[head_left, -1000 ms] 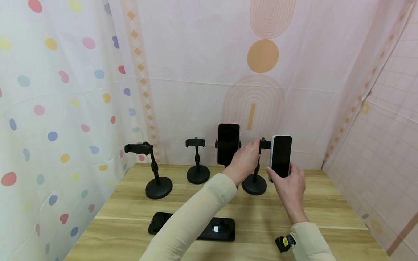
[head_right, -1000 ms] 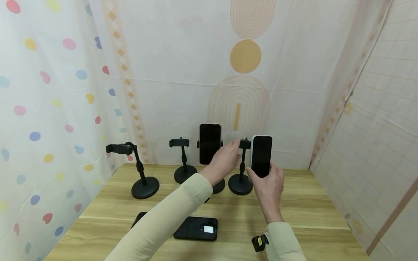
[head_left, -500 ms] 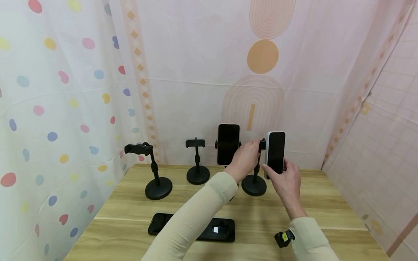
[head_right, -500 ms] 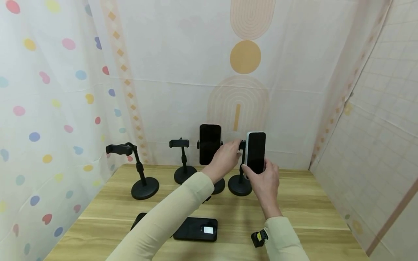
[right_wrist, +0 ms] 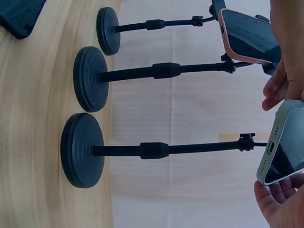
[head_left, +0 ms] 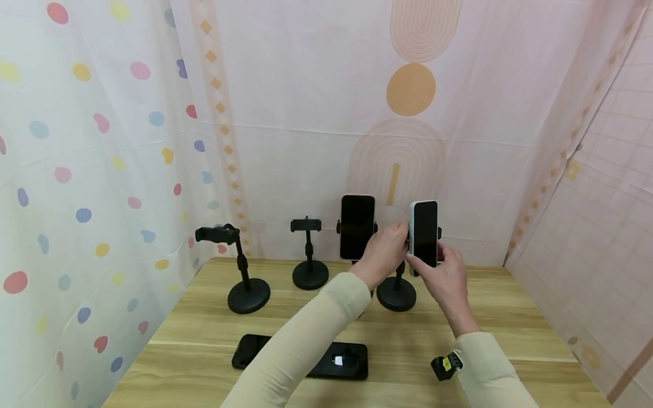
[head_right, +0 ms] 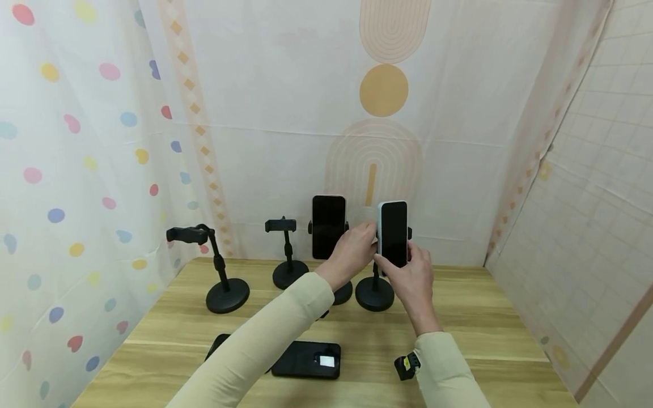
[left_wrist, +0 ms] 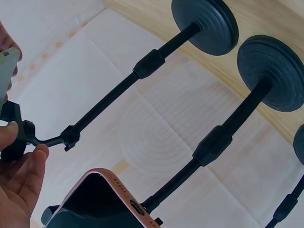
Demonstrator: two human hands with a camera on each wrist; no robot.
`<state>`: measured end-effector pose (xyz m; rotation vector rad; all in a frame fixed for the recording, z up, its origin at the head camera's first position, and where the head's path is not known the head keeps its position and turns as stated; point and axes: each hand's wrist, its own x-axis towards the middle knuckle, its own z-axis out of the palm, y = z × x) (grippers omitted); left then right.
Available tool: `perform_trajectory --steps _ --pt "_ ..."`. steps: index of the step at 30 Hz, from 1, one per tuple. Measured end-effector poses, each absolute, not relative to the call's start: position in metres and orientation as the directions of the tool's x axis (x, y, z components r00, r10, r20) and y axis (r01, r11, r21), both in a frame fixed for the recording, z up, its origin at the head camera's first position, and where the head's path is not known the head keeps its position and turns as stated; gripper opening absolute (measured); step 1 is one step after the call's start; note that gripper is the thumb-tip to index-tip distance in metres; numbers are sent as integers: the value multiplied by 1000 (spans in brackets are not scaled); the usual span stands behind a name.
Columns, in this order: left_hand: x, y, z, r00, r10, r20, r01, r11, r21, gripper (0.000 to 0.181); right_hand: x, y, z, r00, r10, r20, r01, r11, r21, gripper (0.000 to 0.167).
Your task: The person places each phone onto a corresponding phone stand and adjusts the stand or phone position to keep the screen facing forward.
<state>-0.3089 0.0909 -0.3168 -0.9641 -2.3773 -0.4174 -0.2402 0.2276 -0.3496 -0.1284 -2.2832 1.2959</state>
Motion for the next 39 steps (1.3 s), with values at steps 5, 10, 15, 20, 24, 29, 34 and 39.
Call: perform_trajectory --steps 5,10,15,20,24,29,34,39 --pt "-311 89 -320 -579 553 600 726 684 71 13 -243 230 -349 -889 289 356 -173 508 -844 64" --pt "-314 87 -321 -578 554 599 735 672 88 10 -246 231 -350 -905 271 328 -157 505 -849 70" --pt "-316 87 -322 -554 560 616 739 671 54 14 -248 231 -350 -903 280 326 -158 490 -857 65" --pt "-320 86 -325 -483 565 669 730 682 -48 13 -250 228 -351 -887 302 349 -167 495 -853 59" --pt "-321 86 -327 -439 571 694 727 679 -99 13 -251 227 -352 -876 323 359 -166 496 -852 57" --pt "-321 85 -329 -404 577 709 732 669 -127 15 -253 228 -356 -864 332 379 -175 508 -844 56" --pt "-320 84 -329 -363 597 716 733 657 -177 16 -255 230 -359 -852 348 392 -166 530 -832 57" --pt "-320 84 -328 -319 611 724 732 644 -220 19 -256 233 -361 -839 364 405 -155 552 -819 58"
